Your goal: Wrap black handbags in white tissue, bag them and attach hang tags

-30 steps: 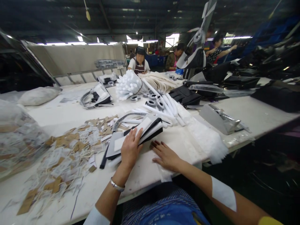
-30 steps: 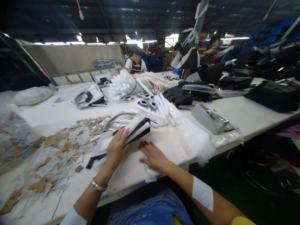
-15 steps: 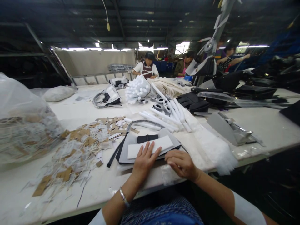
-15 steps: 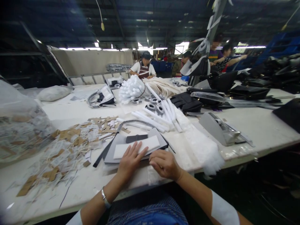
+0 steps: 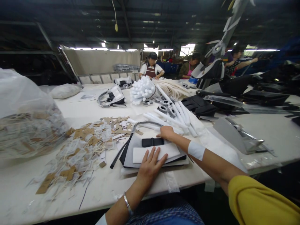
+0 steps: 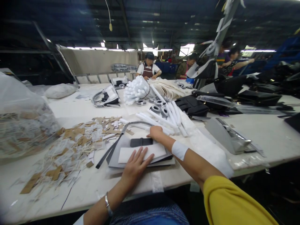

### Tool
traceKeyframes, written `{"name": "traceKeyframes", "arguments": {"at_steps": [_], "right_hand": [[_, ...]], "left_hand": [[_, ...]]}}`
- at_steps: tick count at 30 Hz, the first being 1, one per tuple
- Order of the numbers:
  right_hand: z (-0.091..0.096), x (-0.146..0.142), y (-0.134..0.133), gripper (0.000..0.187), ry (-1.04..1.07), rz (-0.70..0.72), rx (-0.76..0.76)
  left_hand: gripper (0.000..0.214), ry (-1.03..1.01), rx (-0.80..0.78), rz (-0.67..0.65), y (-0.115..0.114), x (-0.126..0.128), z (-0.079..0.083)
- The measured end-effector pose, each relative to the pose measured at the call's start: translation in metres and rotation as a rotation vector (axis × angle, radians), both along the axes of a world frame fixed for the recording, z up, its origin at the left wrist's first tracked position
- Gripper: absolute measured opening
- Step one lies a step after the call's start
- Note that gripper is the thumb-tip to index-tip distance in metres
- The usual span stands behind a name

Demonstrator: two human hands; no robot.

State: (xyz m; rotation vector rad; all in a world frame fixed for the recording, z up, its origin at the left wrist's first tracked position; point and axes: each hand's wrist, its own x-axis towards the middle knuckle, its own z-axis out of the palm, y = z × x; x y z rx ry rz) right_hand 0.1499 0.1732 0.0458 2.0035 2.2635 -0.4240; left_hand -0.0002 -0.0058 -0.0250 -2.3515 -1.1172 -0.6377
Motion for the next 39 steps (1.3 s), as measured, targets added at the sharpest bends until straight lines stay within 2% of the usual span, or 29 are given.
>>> {"name": "traceKeyframes", "arguments": {"at_steps": [5, 9, 13, 16, 19, 24, 28, 32, 35, 39], "right_hand": [[-0.014, 0.005, 0.010, 0.032, 0.105, -0.039, -0.088], [-0.022, 0.019, 0.016, 0.031, 0.328, -0.020, -0.097], [-0.026, 0.032, 0.013, 0.025, 0.580, -0.064, -0.069], [-0.025, 0.037, 0.008, 0.024, 0.777, -0.079, -0.053], [-0.020, 0.040, 0.004, 0.039, 0.932, -0.062, -0.063], [-0.007, 0.043, 0.002, 0.043, 1.058, 0.002, -0.062], [0.004, 0.051, -0.016, 0.045, 1.101, 0.054, 0.028], [0.014, 0.063, -0.054, 0.033, 1.062, 0.124, 0.100], [0.015, 0.071, -0.087, 0.026, 0.887, 0.288, 0.171], [0.002, 0.076, -0.121, 0.032, 0.639, 0.545, 0.277]], "left_hand": [[0.051, -0.010, -0.008, -0.002, 0.001, 0.001, -0.001], [0.052, -0.013, -0.027, -0.009, 0.002, -0.001, -0.002], [0.052, -0.002, -0.031, -0.018, 0.002, -0.009, 0.001], [0.052, 0.014, -0.039, -0.008, 0.000, -0.017, 0.005], [0.052, 0.026, -0.047, -0.008, -0.003, -0.024, 0.007], [0.053, 0.041, -0.074, -0.005, -0.004, -0.028, 0.008], [0.051, 0.041, -0.075, 0.000, -0.003, -0.026, 0.008], [0.050, 0.034, -0.074, 0.008, -0.003, -0.025, 0.007], [0.052, 0.035, -0.084, 0.003, -0.003, -0.024, 0.008], [0.052, 0.028, -0.119, 0.003, -0.002, -0.023, 0.010]]}}
